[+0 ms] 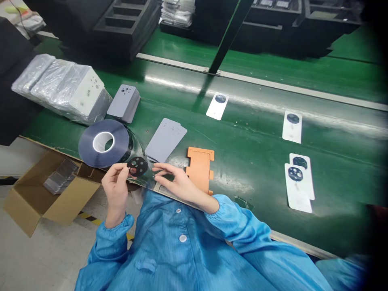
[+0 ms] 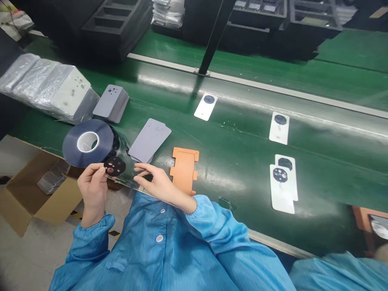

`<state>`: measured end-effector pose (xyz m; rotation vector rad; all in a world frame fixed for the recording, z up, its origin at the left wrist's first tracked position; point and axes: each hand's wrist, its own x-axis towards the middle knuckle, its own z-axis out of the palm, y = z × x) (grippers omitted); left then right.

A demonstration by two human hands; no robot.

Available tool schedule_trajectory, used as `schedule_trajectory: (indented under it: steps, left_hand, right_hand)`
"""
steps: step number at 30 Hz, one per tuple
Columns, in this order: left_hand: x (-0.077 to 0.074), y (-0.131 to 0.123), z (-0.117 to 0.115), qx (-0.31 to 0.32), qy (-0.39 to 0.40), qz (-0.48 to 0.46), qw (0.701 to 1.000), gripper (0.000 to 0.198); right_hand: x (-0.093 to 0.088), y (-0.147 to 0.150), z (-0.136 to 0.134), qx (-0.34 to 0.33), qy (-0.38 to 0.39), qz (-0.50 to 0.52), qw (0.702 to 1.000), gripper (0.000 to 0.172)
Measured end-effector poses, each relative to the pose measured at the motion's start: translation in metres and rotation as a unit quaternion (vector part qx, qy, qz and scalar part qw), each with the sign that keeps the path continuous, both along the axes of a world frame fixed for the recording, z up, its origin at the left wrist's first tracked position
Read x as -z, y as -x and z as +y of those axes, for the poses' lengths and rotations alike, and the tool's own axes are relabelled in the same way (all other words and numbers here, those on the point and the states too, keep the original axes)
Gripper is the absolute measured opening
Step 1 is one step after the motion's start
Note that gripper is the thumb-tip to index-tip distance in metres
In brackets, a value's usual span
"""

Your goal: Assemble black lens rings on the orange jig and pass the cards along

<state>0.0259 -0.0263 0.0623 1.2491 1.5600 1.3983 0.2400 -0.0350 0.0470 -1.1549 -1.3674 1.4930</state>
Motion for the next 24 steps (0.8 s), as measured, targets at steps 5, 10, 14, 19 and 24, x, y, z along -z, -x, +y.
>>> schedule_trajectory:
  steps: [5, 10, 14, 19, 24]
  left_hand:
    - [-0.012, -0.044, 0.001, 0.207, 0.099, -0.032, 0.973, 0.019]
    - [0.007, -0.099, 0.009, 0.33, 0.173, -0.075, 0.925, 0.022]
    - [0.031, -0.127, 0.015, 0.343, 0.174, -0.056, 0.921, 0.021]
    - [0.058, -0.146, 0.024, 0.308, 0.14, 0.049, 0.94, 0.013]
    - [0.069, -0.156, 0.038, 0.307, 0.155, 0.043, 0.938, 0.011]
  right_hand:
    - [-0.004, -0.045, -0.004, 0.083, 0.042, 0.067, 0.993, 0.039]
    - [0.004, -0.091, -0.015, 0.182, 0.038, -0.029, 0.982, 0.025]
    - [0.017, -0.118, -0.019, 0.281, 0.024, -0.122, 0.952, 0.025]
    - [0.036, -0.137, -0.01, 0.367, 0.049, -0.131, 0.92, 0.034]
    - [0.046, -0.133, -0.002, 0.361, 0.058, -0.133, 0.921, 0.035]
